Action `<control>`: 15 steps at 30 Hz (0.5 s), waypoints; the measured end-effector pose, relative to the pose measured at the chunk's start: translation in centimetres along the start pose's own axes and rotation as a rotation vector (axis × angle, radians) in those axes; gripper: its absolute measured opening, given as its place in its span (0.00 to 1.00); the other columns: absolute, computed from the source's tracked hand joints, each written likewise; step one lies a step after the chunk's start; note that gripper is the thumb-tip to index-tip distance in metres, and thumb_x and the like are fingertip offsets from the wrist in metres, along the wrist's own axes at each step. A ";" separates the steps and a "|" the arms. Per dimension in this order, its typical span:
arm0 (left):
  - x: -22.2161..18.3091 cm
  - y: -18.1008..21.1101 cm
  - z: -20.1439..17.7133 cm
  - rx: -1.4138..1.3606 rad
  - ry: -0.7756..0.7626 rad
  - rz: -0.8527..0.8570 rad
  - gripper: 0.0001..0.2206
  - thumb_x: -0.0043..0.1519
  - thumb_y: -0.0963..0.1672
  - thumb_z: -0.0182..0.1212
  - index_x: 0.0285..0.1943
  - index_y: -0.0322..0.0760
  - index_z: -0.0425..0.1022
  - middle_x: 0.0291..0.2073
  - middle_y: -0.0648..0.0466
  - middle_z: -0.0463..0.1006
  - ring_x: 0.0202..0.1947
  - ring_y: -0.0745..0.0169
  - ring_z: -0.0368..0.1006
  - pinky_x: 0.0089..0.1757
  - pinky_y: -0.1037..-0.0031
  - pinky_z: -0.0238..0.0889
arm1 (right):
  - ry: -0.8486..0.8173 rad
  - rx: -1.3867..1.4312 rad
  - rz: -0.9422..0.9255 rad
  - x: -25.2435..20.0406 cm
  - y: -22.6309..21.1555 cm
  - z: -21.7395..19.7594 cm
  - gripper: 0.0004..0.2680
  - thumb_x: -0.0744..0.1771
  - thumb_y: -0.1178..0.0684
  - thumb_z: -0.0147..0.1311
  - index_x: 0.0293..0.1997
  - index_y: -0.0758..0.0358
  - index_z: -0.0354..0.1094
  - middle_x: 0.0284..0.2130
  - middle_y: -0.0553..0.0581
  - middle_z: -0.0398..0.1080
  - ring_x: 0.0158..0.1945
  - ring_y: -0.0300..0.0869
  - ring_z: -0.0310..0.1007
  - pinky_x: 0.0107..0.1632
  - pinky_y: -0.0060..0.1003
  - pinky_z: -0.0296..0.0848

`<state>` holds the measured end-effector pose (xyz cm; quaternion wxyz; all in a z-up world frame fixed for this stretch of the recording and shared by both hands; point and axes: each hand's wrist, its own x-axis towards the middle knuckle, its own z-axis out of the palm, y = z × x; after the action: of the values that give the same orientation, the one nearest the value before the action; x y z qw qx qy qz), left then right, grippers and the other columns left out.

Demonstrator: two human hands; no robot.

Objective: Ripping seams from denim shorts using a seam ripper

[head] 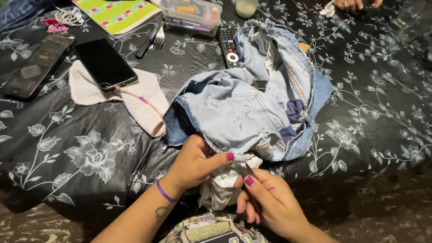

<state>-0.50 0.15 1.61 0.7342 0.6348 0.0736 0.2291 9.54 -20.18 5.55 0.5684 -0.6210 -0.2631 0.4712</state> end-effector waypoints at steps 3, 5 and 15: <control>0.0 0.1 -0.1 0.034 -0.003 0.018 0.08 0.62 0.44 0.70 0.41 0.33 0.85 0.38 0.61 0.85 0.39 0.73 0.74 0.43 0.73 0.74 | -0.002 -0.075 -0.098 -0.2 -0.4 0.7 0.14 0.73 0.50 0.45 0.45 0.75 0.74 0.20 0.64 0.79 0.15 0.38 0.72 0.17 0.27 0.66; 0.0 0.2 0.0 0.036 0.004 0.002 0.08 0.62 0.44 0.70 0.39 0.33 0.85 0.36 0.62 0.83 0.38 0.74 0.73 0.41 0.74 0.73 | 0.006 -0.077 -0.103 -0.1 -0.2 0.6 0.14 0.73 0.50 0.45 0.45 0.74 0.74 0.20 0.64 0.79 0.15 0.37 0.71 0.17 0.27 0.66; 0.0 0.1 0.0 0.020 0.001 -0.014 0.07 0.62 0.44 0.70 0.35 0.35 0.82 0.33 0.63 0.82 0.34 0.74 0.71 0.37 0.74 0.71 | 0.036 -0.124 -0.081 0.0 0.0 0.3 0.14 0.73 0.50 0.46 0.45 0.73 0.75 0.19 0.64 0.78 0.14 0.38 0.71 0.17 0.29 0.65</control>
<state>-0.58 0.17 1.71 0.7293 0.6415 0.0809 0.2235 9.23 -20.02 5.56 0.5520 -0.6524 -0.3065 0.4192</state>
